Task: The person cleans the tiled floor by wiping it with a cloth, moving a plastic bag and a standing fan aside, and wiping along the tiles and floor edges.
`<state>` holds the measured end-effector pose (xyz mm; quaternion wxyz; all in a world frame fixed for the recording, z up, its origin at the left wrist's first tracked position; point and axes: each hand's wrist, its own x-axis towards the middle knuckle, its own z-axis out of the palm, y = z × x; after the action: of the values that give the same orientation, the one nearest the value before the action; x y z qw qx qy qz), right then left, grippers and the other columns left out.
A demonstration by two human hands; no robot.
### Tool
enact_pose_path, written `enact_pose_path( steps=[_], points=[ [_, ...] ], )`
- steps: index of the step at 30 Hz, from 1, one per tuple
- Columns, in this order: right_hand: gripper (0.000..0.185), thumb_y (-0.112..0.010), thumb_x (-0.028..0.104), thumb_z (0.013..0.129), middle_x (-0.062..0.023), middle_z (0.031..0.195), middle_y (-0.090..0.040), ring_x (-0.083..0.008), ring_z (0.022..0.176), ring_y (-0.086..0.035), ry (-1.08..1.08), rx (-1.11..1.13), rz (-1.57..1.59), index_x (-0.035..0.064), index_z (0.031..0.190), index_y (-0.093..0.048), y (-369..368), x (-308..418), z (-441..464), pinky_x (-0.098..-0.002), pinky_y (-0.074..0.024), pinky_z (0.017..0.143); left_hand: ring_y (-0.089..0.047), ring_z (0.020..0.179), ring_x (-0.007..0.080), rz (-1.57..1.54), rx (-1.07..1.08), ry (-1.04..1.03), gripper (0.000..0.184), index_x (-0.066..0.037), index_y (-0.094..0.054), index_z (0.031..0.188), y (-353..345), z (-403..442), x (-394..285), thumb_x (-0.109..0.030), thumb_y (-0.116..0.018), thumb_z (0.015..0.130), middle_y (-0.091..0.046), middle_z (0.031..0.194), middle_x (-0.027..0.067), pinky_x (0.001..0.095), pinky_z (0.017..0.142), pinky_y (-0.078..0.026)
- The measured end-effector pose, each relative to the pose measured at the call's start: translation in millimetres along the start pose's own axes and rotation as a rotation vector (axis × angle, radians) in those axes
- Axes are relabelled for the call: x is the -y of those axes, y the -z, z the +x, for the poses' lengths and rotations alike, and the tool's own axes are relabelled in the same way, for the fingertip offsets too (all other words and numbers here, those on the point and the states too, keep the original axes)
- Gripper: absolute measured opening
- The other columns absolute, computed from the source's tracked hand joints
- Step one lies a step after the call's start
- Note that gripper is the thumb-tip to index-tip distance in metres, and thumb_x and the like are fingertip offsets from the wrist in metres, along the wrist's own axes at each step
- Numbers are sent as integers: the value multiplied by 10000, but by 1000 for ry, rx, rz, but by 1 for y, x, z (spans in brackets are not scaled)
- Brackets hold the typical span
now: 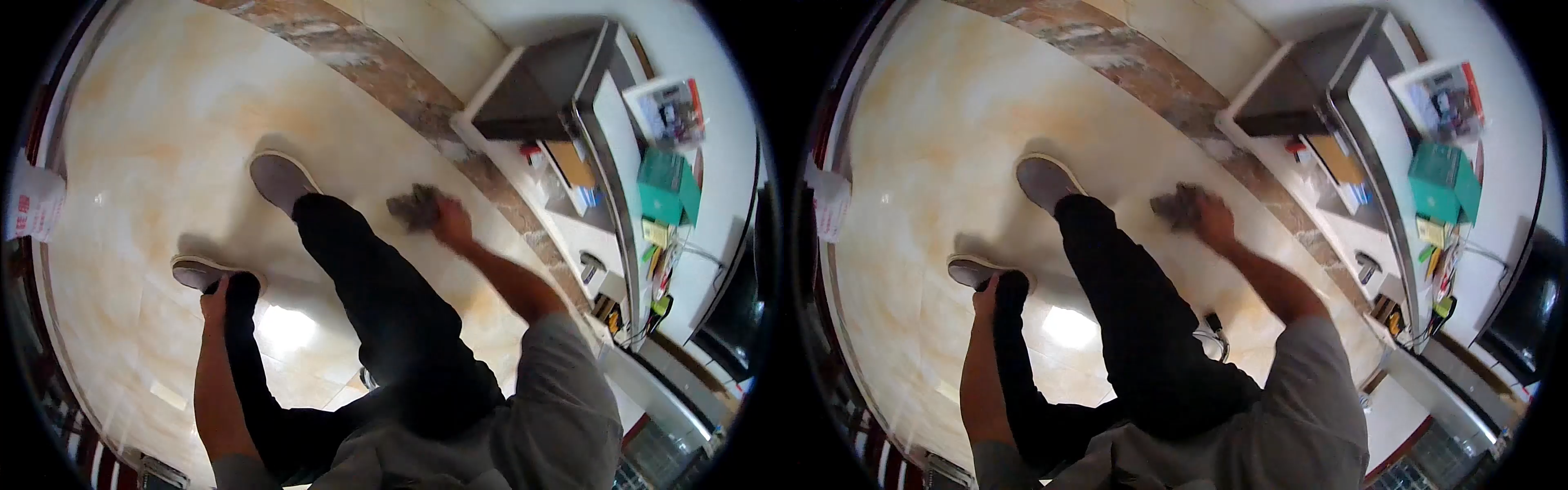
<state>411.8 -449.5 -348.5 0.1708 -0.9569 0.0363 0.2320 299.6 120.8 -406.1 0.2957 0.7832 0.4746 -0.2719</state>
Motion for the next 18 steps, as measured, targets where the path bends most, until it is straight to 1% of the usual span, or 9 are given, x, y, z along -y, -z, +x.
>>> enact_pose_path(
  steps=[3,4,6,9,11,12,14,17,18],
  points=[
    [375,-617,45,784,-168,1106,-580,-408,1056,-555,220,-205,-223,106,1155,-613,27,-8,93,-502,-479,890,-614,1137,399,117,-73,-27,935,168,-632,1104,-3,11,22,-682,-730,728,-652,1166,304,439,977,-464],
    [379,-609,35,789,-163,1133,-578,-400,1068,-555,494,-390,-282,109,1160,-615,16,-27,130,-487,-488,881,-614,1137,399,144,-79,-27,935,168,-632,1104,-1,7,28,-682,-730,728,-652,1166,304,439,977,-464],
    [419,-612,69,799,-169,1247,-550,-397,1139,-531,439,-194,-438,114,1215,-597,17,-44,157,-529,-474,910,-589,1178,391,183,-237,-8,947,147,-596,1179,-5,-2,22,-681,-724,737,-629,1210,301,448,1016,-441],
    [472,-610,113,824,-192,1363,-490,-397,1244,-480,405,-295,-499,119,1293,-558,-5,-80,102,-563,-424,991,-565,1213,391,202,-263,-44,941,99,-568,1248,-1,-20,22,-678,-726,743,-602,1269,281,455,1043,-423],
    [533,-603,141,846,-216,1431,-436,-408,1333,-408,-5,-135,-286,115,1369,-501,-25,-122,18,-586,-347,1070,-566,1208,396,132,-216,-93,935,92,-575,1240,-2,-31,29,-684,-724,740,-609,1262,271,454,1037,-428],
    [575,-580,156,861,-232,1429,-437,-421,1348,-392,-84,-241,-355,109,1419,-449,-41,-141,-25,-567,-329,1093,-568,1203,400,54,-169,-157,930,85,-582,1232,-3,-31,26,-690,-723,738,-617,1254,261,453,1030,-434],
    [565,-551,191,862,-259,1422,-449,-462,1340,-385,-151,-83,-428,82,1408,-458,-87,-178,-108,-593,-325,1087,-569,1205,395,181,-241,-102,894,67,-598,1224,-6,-4,53,-683,-716,751,-631,1237,247,444,1033,-433],
    [600,-665,262,789,-251,1301,-533,-459,1250,-479,-214,283,-198,79,1338,-507,-84,-169,-184,-554,-426,1024,-570,1209,329,18,22,-396,737,38,-496,1351,3,-25,43,-412,-763,831,-593,1306,224,394,1034,-441],
    [600,-665,262,789,-251,1301,-533,-459,1250,-479,-217,277,-198,79,1338,-507,-60,-157,-185,-554,-426,1024,-570,1209,329,16,24,-402,737,38,-496,1351,8,-41,41,-412,-763,831,-593,1306,224,394,1034,-441]
  ],
)
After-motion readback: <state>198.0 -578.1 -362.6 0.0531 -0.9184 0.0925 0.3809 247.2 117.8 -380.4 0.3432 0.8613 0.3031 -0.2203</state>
